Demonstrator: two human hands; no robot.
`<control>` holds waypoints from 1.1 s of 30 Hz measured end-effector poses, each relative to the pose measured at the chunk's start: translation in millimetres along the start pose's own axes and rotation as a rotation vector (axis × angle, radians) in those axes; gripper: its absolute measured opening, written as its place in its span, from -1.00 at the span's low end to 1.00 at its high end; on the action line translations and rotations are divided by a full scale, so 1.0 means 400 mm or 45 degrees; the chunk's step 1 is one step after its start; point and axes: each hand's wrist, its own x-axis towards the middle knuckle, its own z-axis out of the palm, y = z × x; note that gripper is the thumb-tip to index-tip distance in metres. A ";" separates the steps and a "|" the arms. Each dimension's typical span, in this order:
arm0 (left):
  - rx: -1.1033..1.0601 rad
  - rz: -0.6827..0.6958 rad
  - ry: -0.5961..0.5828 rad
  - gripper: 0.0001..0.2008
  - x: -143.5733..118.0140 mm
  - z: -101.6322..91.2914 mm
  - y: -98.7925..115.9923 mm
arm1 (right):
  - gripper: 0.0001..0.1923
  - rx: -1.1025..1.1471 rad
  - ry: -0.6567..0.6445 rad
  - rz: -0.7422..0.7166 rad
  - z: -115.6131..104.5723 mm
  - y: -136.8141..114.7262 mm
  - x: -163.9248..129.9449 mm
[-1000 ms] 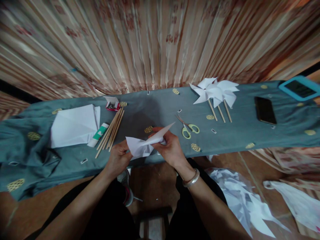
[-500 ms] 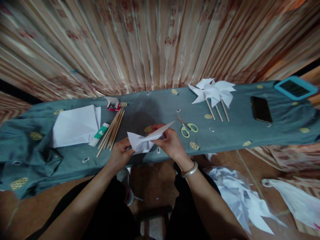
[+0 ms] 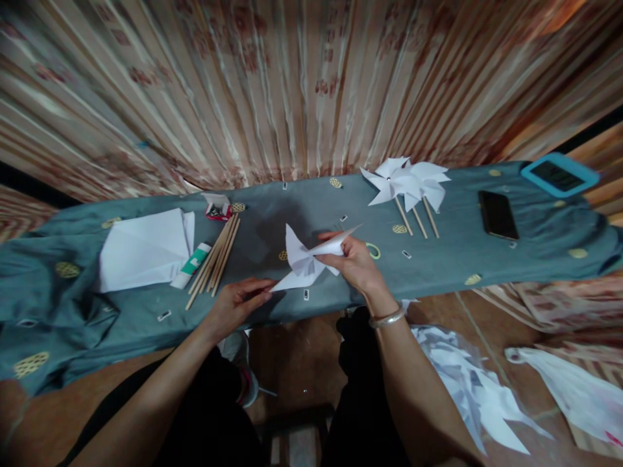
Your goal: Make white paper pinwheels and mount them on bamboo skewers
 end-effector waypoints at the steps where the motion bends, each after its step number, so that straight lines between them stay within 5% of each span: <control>1: -0.008 -0.002 -0.015 -0.73 -0.001 0.001 0.000 | -0.56 0.002 0.010 -0.001 -0.003 -0.001 0.001; 15: -0.084 -0.010 -0.054 -0.71 -0.016 0.034 0.001 | -0.68 0.058 0.046 0.032 0.008 0.014 0.008; 24: -0.417 -0.210 0.052 -0.70 0.006 0.044 -0.002 | -0.54 0.105 -0.049 -0.011 0.008 -0.011 0.009; 33: -0.754 -0.360 0.257 -0.60 0.033 0.042 0.031 | -0.51 0.277 0.215 -0.114 0.011 0.000 0.027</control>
